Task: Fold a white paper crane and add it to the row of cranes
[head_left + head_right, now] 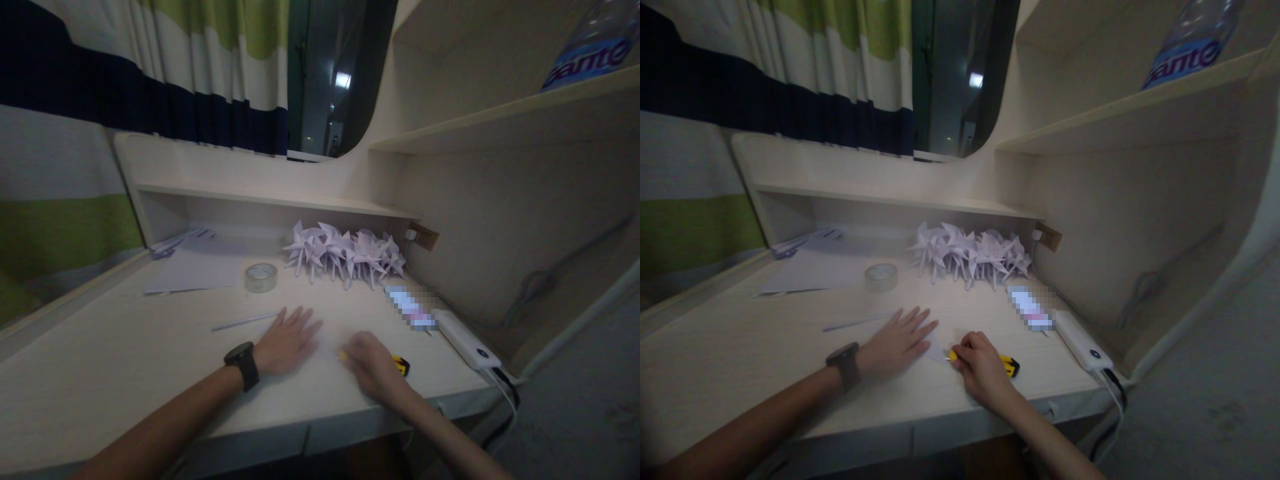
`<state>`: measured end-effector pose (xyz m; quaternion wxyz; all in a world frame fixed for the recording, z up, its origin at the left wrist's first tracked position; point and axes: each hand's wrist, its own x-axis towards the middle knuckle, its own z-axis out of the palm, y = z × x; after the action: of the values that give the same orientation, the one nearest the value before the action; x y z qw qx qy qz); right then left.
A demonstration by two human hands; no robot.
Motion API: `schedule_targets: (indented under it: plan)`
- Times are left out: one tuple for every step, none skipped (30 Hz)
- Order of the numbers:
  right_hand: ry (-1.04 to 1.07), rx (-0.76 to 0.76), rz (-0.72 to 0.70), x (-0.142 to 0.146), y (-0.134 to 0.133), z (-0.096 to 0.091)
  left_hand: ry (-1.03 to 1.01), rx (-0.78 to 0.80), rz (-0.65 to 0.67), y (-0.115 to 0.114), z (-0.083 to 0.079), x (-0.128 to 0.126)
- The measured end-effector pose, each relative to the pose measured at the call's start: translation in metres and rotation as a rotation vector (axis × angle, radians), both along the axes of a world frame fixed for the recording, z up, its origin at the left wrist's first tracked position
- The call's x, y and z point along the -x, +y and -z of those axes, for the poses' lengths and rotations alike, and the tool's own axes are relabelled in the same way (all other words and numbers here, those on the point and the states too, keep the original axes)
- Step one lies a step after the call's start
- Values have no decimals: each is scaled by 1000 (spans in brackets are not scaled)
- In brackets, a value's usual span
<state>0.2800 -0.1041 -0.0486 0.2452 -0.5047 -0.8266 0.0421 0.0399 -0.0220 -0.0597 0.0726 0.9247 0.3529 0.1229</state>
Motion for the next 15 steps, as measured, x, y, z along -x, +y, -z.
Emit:
schedule_targets:
  plan:
    - [5,-3,-16,-2,1,0,5,2,5,0,0,0]
    - [12,-8,-35,-3,2,0,13,3,7,1,-1,1]
    - [21,-14,-57,-5,3,-1,24,2,7,1,-2,1]
    - [30,-18,-83,-6,4,-1,39,0,8,1,-3,1]
    - [38,-17,-112,-7,5,-2,56,-2,6,1,-3,1]
    - [44,-13,-146,-9,6,-3,71,-7,4,1,-4,1]
    - [52,-5,-181,-11,6,-4,86,-10,3,0,-5,1]
    - [63,2,-213,-12,7,-5,99,-12,4,0,-6,1]
    - [73,13,-243,-14,7,-6,108,-13,2,-1,-6,0]
    - [82,27,-271,-16,7,-8,111,-14,-1,-1,-6,0]
    - [89,41,-296,-18,7,-10,111,-14,-3,-2,-6,0]
    - [88,60,-317,-20,6,-13,107,-14,-8,-2,-6,0]
    - [78,82,-332,-22,5,-16,102,-13,-12,-2,-6,0]
    - [61,105,-340,-24,4,-20,95,-11,-15,-1,-7,1]
    - [44,129,-339,-26,2,-24,87,-9,-14,0,-9,2]
